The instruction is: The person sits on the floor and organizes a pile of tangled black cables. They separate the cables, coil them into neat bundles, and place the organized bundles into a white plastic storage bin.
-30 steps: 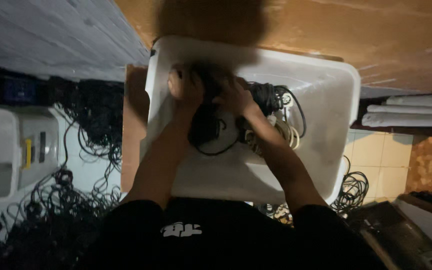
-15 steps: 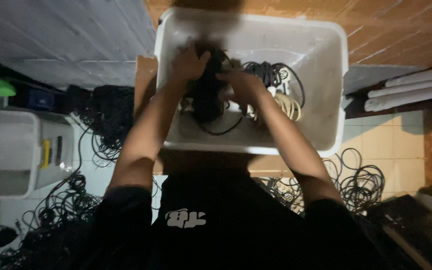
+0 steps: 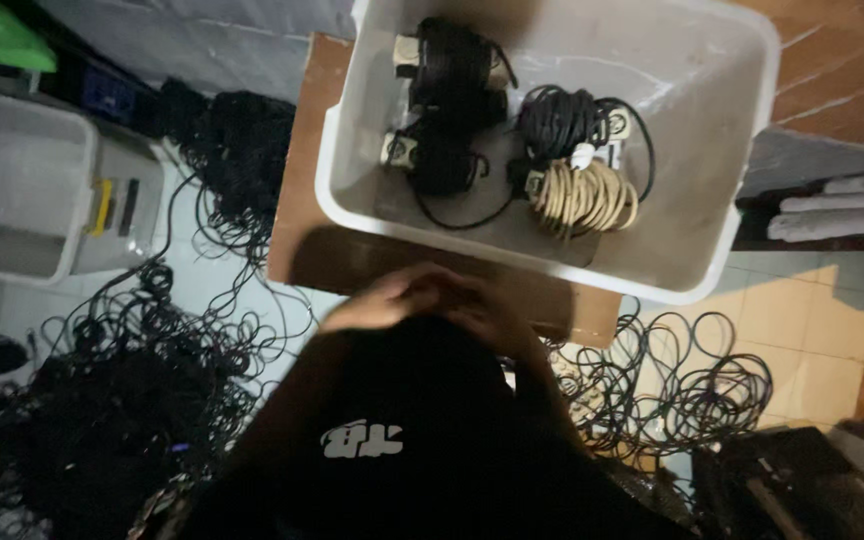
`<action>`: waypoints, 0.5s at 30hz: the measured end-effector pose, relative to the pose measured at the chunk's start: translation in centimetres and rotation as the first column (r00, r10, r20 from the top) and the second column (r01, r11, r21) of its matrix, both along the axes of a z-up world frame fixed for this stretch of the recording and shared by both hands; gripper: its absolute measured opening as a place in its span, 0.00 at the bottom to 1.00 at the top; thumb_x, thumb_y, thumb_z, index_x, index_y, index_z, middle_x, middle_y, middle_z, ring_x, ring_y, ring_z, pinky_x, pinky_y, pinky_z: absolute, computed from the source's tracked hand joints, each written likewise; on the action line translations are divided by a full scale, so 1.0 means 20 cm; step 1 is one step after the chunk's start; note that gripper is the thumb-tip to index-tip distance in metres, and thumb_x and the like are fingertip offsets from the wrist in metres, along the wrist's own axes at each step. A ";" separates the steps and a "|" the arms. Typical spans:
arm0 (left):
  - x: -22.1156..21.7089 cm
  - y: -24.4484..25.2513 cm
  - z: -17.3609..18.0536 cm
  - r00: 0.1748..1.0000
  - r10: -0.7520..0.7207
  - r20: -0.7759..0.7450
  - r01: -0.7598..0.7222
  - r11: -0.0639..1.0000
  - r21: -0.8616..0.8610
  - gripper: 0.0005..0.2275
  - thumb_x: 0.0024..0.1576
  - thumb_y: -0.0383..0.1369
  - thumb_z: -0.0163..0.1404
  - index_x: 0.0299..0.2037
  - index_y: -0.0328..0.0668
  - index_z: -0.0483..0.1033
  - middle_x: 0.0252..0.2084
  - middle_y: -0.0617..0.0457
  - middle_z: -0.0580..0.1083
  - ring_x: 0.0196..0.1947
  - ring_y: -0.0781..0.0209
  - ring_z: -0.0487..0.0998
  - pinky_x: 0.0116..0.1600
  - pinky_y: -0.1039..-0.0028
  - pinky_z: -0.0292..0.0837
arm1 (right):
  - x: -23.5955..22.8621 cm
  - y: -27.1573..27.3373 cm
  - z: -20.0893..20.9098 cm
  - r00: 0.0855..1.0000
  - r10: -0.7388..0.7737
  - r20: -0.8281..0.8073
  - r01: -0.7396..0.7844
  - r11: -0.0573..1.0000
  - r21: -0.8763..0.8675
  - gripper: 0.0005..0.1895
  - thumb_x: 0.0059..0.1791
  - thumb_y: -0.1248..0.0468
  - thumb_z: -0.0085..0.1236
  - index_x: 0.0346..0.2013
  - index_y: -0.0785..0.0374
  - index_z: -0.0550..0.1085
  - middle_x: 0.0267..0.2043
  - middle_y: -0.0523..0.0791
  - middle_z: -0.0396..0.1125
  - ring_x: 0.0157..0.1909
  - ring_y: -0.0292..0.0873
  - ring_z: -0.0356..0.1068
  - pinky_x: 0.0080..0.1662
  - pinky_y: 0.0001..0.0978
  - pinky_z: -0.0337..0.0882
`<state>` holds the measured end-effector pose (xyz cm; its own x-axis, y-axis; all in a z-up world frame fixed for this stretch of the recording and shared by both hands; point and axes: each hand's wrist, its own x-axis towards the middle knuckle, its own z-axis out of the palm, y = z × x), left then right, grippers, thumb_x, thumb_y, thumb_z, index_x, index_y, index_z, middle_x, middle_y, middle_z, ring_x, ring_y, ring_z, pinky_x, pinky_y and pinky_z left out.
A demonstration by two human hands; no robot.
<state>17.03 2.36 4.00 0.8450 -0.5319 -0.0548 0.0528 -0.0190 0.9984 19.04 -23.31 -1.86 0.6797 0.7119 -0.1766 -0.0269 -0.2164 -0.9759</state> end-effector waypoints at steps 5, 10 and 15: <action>-0.17 -0.18 -0.32 0.949 0.256 -0.183 -0.132 0.853 0.506 0.16 0.59 0.40 0.52 0.52 0.38 0.74 0.52 0.40 0.77 0.54 0.46 0.78 0.59 0.61 0.72 | -0.05 0.00 -0.20 0.997 0.080 -0.010 -0.080 0.996 0.049 0.19 0.53 0.63 0.56 0.58 0.63 0.71 0.55 0.50 0.72 0.56 0.46 0.72 0.58 0.40 0.70; -0.12 -0.24 -0.37 0.999 0.054 0.006 -0.051 0.896 0.441 0.15 0.60 0.40 0.53 0.52 0.40 0.77 0.50 0.39 0.78 0.50 0.41 0.77 0.54 0.57 0.71 | -0.10 -0.05 -0.34 0.791 0.081 -0.607 0.229 0.880 0.415 0.16 0.52 0.59 0.57 0.55 0.56 0.75 0.56 0.45 0.71 0.59 0.45 0.70 0.63 0.38 0.66; -0.07 -0.30 -0.54 0.993 -0.057 -0.105 0.085 0.953 0.292 0.13 0.59 0.39 0.52 0.49 0.40 0.79 0.44 0.42 0.82 0.43 0.46 0.83 0.51 0.60 0.77 | -0.19 -0.05 -0.18 0.954 -0.117 0.274 0.230 0.875 -0.426 0.15 0.51 0.58 0.59 0.51 0.59 0.78 0.51 0.50 0.75 0.51 0.51 0.75 0.55 0.40 0.72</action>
